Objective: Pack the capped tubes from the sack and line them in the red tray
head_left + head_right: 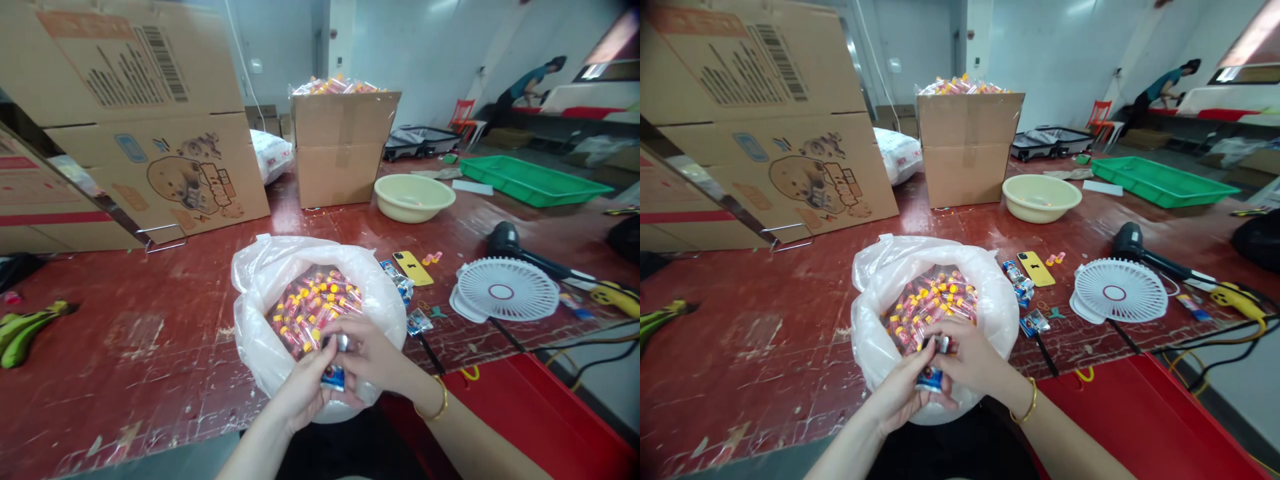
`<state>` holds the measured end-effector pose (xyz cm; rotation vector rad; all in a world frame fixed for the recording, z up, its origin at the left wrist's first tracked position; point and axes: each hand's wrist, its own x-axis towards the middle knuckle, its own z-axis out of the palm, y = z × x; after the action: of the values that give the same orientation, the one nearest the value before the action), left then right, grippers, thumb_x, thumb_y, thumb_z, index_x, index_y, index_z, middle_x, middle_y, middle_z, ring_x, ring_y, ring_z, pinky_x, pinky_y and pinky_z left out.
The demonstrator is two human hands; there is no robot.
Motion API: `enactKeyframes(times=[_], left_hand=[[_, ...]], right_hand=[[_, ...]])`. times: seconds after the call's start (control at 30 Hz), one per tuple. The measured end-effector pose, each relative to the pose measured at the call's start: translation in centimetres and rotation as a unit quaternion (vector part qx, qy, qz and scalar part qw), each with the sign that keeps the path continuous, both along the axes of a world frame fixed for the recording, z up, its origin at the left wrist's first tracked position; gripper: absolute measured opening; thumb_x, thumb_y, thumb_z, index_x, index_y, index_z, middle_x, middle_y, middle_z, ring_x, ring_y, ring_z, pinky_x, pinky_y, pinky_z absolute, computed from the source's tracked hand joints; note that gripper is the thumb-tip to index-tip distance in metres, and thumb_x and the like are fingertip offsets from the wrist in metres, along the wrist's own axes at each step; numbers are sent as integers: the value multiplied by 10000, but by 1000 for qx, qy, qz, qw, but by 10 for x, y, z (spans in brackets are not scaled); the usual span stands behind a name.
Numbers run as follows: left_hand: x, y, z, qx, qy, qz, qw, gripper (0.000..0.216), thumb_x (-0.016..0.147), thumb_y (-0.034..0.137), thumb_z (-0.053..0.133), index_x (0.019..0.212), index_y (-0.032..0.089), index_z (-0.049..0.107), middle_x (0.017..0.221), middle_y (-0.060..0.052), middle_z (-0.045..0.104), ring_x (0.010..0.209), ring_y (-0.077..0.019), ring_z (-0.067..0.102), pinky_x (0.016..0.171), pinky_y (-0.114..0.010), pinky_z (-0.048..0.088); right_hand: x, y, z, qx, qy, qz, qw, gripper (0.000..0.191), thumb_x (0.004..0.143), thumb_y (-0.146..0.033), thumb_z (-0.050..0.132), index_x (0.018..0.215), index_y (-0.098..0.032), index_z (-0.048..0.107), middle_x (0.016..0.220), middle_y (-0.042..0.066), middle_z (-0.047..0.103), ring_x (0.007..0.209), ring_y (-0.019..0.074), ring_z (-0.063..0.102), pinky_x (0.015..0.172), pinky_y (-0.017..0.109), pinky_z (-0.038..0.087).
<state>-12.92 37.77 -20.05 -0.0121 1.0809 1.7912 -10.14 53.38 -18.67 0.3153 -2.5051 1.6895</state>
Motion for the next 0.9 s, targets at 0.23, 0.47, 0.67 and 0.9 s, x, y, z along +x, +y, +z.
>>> enactKeyframes(times=[0.23, 0.47, 0.67, 0.9], left_hand=[[8, 6, -12, -34, -29, 123, 991, 262, 765, 354, 695, 726, 105, 624, 625, -33, 616, 562, -113, 571, 513, -189, 472], [9, -19, -20, -77, -22, 118, 990, 263, 749, 270, 717, 943, 108, 643, 842, -94, 714, 715, -179, 670, 590, -261, 550], [-1, -27, -19, -136, 65, 119, 981, 448, 721, 376, 757, 1041, 79, 659, 1034, -171, 713, 896, -257, 690, 618, -290, 573], [-6, -23, -26, -136, 48, 161, 976, 444, 674, 401, 789, 962, 76, 695, 902, -142, 743, 791, -234, 702, 601, -271, 566]], right_hand=[[20, -13, -2, 196, 48, 78, 976, 835, 668, -184, 672, 1429, -193, 328, 1415, 123, 447, 1322, 283, 376, 1130, 483, 264], [1, 4, -23, 77, 16, 44, 996, 681, 775, -311, 701, 1380, -234, 398, 1346, 87, 523, 1227, 230, 499, 1048, 391, 410], [-61, 23, -54, 239, 88, 60, 965, 349, 868, -95, 492, 1178, -219, 595, 1228, 56, 618, 1207, 226, 490, 1084, 478, 340], [-57, 21, -63, 101, 27, 26, 994, 396, 855, -149, 553, 1230, -276, 572, 1228, 49, 604, 1166, 216, 529, 1045, 447, 403]])
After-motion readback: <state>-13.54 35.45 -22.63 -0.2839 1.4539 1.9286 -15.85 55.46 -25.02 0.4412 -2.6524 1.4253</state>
